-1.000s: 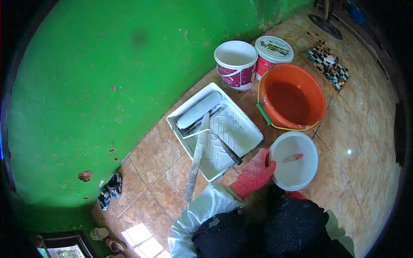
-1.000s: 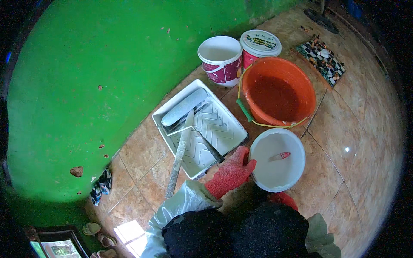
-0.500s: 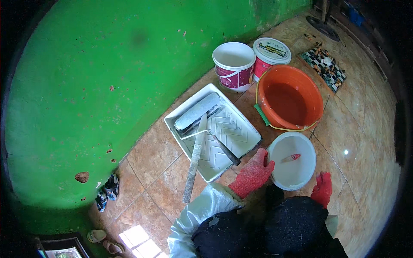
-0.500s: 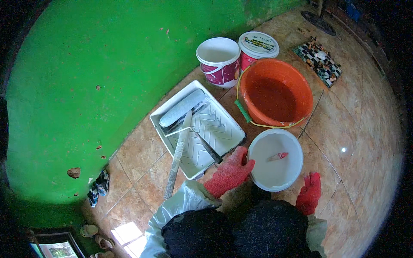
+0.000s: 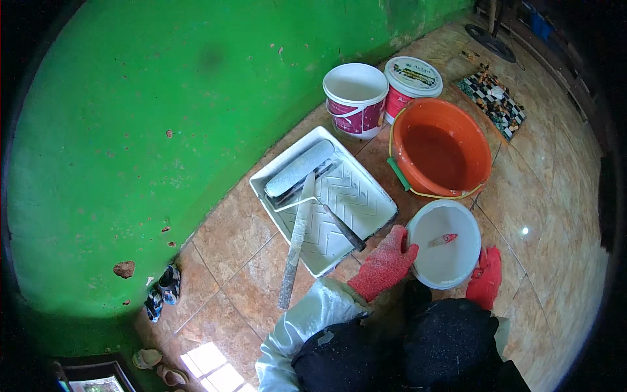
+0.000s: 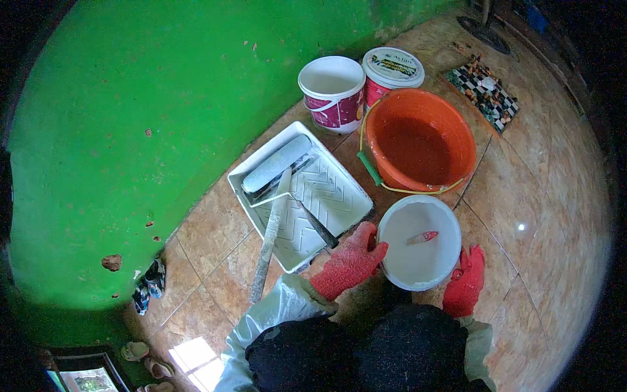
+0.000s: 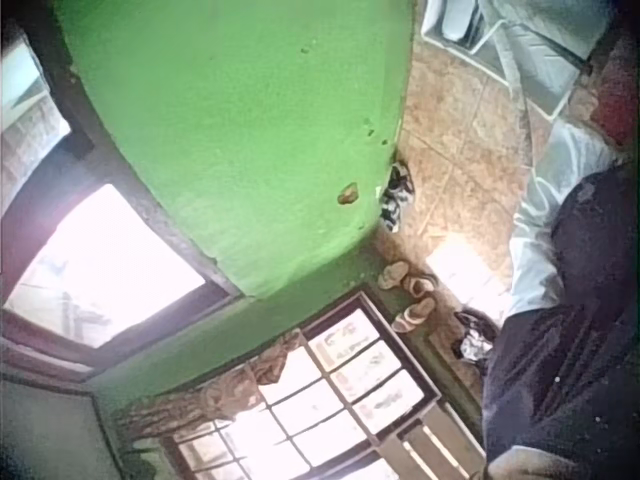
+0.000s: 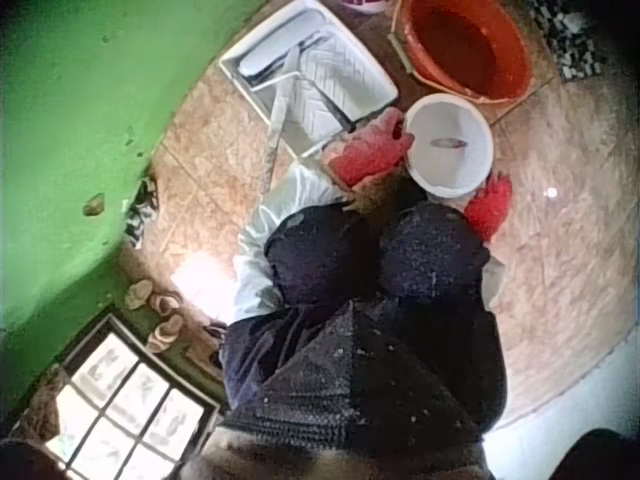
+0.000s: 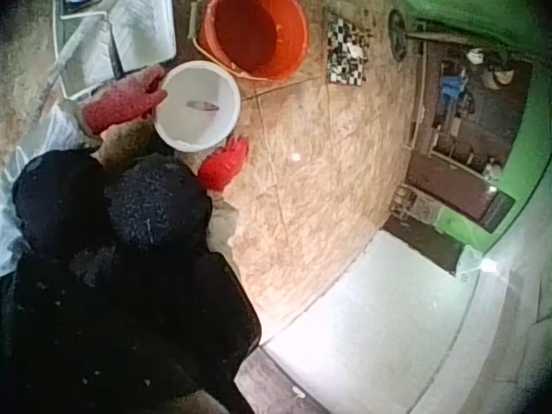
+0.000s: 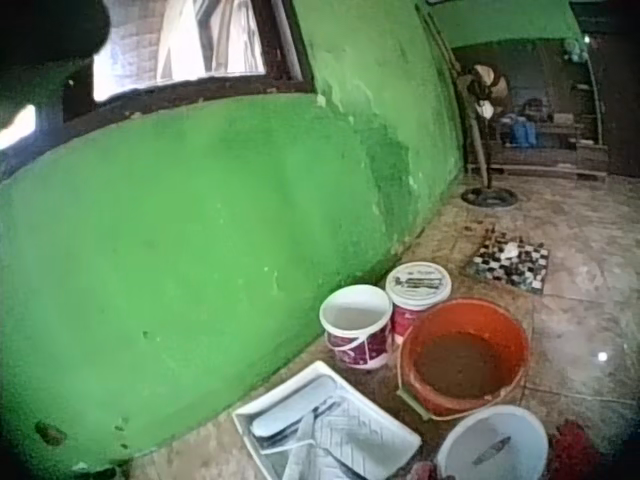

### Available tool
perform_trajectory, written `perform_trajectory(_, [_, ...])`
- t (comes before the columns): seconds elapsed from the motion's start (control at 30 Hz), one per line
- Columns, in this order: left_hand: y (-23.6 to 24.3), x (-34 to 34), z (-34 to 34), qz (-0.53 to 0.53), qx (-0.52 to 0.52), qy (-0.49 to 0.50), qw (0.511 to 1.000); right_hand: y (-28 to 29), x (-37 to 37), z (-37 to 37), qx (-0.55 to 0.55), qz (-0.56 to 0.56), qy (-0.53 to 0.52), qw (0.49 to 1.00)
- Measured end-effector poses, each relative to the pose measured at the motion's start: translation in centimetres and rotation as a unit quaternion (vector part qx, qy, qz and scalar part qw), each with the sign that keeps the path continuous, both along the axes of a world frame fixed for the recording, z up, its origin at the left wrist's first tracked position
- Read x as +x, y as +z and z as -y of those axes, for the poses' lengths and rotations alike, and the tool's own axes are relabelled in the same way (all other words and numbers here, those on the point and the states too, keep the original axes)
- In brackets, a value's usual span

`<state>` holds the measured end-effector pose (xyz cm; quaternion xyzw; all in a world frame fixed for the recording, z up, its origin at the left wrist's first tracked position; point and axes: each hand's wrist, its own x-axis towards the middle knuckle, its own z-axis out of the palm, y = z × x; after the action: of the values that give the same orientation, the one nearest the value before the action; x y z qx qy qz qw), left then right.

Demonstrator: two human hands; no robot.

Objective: The person stirs white paint in a bucket using a scraper and then pours the paint into a roller tray, subsequently coating a paint roller in the tray.

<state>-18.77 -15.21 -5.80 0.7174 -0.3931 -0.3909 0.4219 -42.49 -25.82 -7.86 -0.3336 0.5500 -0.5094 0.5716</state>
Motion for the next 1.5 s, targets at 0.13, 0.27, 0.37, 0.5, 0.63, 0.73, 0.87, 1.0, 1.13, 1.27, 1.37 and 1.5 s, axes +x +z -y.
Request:
perform_trajectory(0.13, [0.3, 0.0, -0.1, 0.047, -0.030, 0.001, 0.998, 2.1, 1.1, -0.3, 0.014, -0.032, -0.001, 0.999])
perform_trajectory(0.27, [1.1, 0.0, 0.1, -0.036, 0.006, -0.006, 0.999, 2.0, 0.8, 0.1, -0.035, -0.055, 0.013, 0.998])
perform_trajectory(0.37, [1.0, 0.1, 0.0, 0.029, -0.013, -0.010, 0.999, 1.9, 0.8, -0.1, -0.092, -0.112, 0.055, 0.988])
perform_trajectory(0.5, [0.5, -0.1, 0.0, 0.017, -0.016, -0.006, 1.000, 2.0, 1.3, -0.4, -0.112, -0.071, 0.086, 0.987])
perform_trajectory(0.63, [0.1, 0.0, 0.1, -0.007, -0.004, -0.006, 1.000, 3.0, 2.6, -0.4, -0.058, -0.028, 0.043, 0.997])
perform_trajectory(0.73, [0.2, -0.1, 0.1, -0.004, -0.007, -0.007, 1.000, 2.6, 2.2, -0.1, -0.068, -0.050, 0.043, 0.995])
perform_trajectory(0.87, [0.1, 0.0, 0.1, -0.015, -0.009, -0.013, 1.000, 3.3, 3.5, 0.0, -0.071, -0.040, -0.023, 0.996])
perform_trajectory(1.0, [0.1, 0.0, 0.0, -0.008, -0.019, -0.014, 1.000, 4.0, 4.2, 0.2, -0.055, -0.002, -0.030, 0.998])
perform_trajectory(1.13, [-0.4, -0.1, 0.2, -0.032, -0.019, -0.018, 0.999, 3.5, 4.7, 0.6, -0.060, 0.008, -0.072, 0.996])
perform_trajectory(1.27, [-0.4, -0.1, 0.2, -0.017, -0.017, -0.020, 1.000, 1.3, 3.8, 1.5, -0.076, -0.017, -0.081, 0.994])
perform_trajectory(1.37, [-0.1, 0.1, 0.2, -0.009, -0.011, -0.025, 1.000, 0.8, 3.1, 1.3, -0.113, -0.069, -0.052, 0.990])
perform_trajectory(1.5, [0.1, 0.0, 0.2, -0.003, -0.016, -0.022, 1.000, 0.6, 2.7, 0.7, -0.155, -0.044, 0.001, 0.987])
